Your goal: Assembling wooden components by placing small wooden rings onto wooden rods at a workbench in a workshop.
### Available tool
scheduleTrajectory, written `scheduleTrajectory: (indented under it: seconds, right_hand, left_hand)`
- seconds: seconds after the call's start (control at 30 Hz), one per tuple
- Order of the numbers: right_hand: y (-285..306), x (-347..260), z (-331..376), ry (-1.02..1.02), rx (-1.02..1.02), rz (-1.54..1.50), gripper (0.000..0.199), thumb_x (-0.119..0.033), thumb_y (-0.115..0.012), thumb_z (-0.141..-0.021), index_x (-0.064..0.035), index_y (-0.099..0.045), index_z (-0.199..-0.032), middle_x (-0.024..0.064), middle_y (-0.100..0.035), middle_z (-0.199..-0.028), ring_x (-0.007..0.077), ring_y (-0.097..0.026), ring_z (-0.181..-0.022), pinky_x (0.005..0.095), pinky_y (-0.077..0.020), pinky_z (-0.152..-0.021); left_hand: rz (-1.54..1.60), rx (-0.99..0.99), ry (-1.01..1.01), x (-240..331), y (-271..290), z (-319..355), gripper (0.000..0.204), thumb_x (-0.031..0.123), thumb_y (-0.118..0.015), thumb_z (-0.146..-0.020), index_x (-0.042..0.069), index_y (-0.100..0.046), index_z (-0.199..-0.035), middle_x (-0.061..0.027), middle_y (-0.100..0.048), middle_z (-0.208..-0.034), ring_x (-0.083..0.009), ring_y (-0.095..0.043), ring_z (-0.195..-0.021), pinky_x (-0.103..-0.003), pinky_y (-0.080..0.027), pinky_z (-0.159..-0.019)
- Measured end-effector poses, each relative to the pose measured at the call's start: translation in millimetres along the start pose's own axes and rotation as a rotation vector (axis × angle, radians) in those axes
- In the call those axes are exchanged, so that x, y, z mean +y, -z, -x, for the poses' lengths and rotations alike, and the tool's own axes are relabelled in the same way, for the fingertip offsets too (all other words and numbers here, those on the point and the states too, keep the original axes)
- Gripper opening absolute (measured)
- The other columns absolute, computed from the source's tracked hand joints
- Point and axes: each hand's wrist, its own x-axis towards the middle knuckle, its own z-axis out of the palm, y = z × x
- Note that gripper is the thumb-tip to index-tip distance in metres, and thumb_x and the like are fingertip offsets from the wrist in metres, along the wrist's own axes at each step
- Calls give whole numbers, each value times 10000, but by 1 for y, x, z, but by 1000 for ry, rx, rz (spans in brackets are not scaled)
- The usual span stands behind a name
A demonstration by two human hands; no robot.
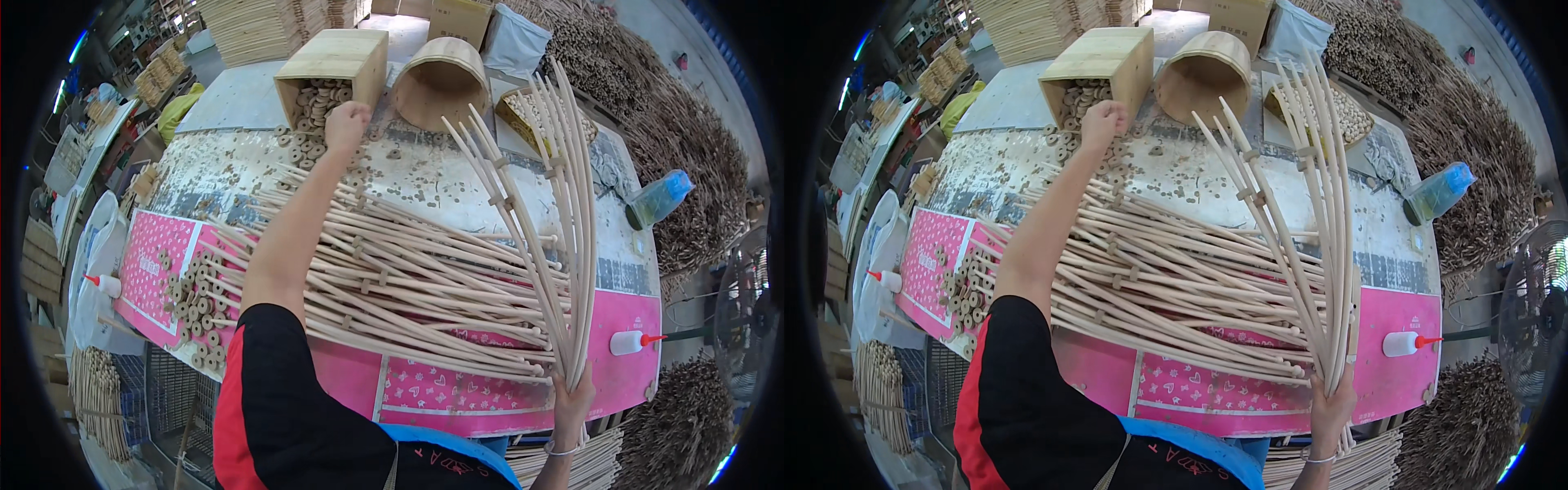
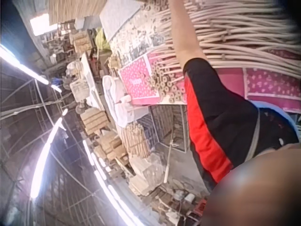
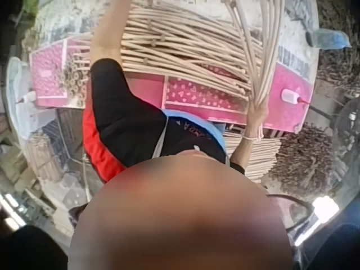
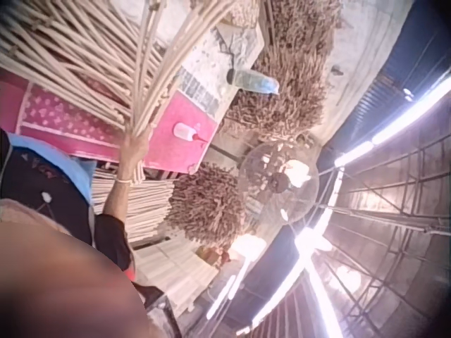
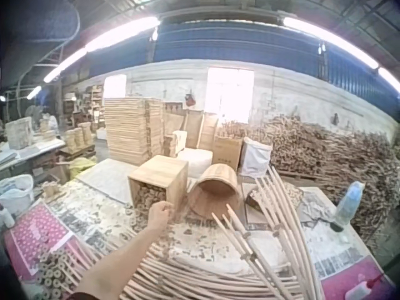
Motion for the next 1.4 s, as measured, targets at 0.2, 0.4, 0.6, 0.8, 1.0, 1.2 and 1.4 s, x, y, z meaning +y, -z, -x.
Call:
scheduleTrajectory:
  seconds: [0.2,0.4,0.6,0.8,1.0,1.2,1.4]
  right_hand:
    - [-5,-11,-16,-151,-33,-53,389,-34,-738,-847,20,-580,-1198,217,-704,-919,342,-695,-805,390,-528,-729]
    - [-15,-10,-24,-112,-6,0,360,-37,-749,-833,22,-585,-1148,204,-685,-857,328,-671,-751,383,-512,-697]
    - [-17,-16,-26,-182,-48,31,350,-24,-744,-827,28,-583,-1133,218,-678,-851,316,-673,-756,376,-514,-705]
    - [-20,-14,-27,-141,-1,-36,322,-13,-740,-825,43,-570,-1093,211,-685,-847,270,-667,-756,368,-515,-711]
    - [-20,-10,-25,-160,-28,-28,331,3,-734,-826,43,-572,-1111,197,-684,-839,245,-630,-729,353,-510,-707]
    - [-16,-9,-25,-201,-50,-38,343,-4,-748,-827,45,-577,-1120,192,-703,-856,224,-660,-742,340,-520,-708]
    - [-16,-5,-23,-191,-18,-97,361,-27,-759,-837,44,-583,-1143,185,-707,-865,235,-681,-772,345,-521,-722]
  left_hand:
    - [-802,-190,-593,-62,-40,-23,210,85,-585,-914,113,-726,-1067,-106,-727,-1017,-295,-722,-908,-416,-575,-727]
    - [-1436,-363,-643,-81,-64,-32,312,50,-614,-908,129,-641,-1209,-107,-690,-1047,-267,-735,-922,-379,-585,-713]
    - [-1487,-392,-863,-75,-52,-33,167,135,-688,-868,116,-702,-1033,-55,-730,-959,-218,-747,-909,-341,-594,-707]
    - [-1515,-548,-963,-67,-30,-32,352,87,-770,-752,117,-626,-1072,-44,-679,-973,-224,-730,-881,-329,-589,-705]
    - [-1439,-478,-1015,-84,-37,-46,284,59,-717,-785,103,-629,-1051,-65,-684,-919,-240,-735,-862,-360,-599,-698]
    - [-1372,-552,-996,-54,-32,-30,213,88,-667,-834,99,-627,-1044,-75,-691,-919,-274,-712,-936,-397,-582,-743]
    - [-882,-431,-603,-54,-27,-31,243,18,-583,-863,114,-601,-1085,-138,-680,-977,-362,-673,-958,-460,-531,-758]
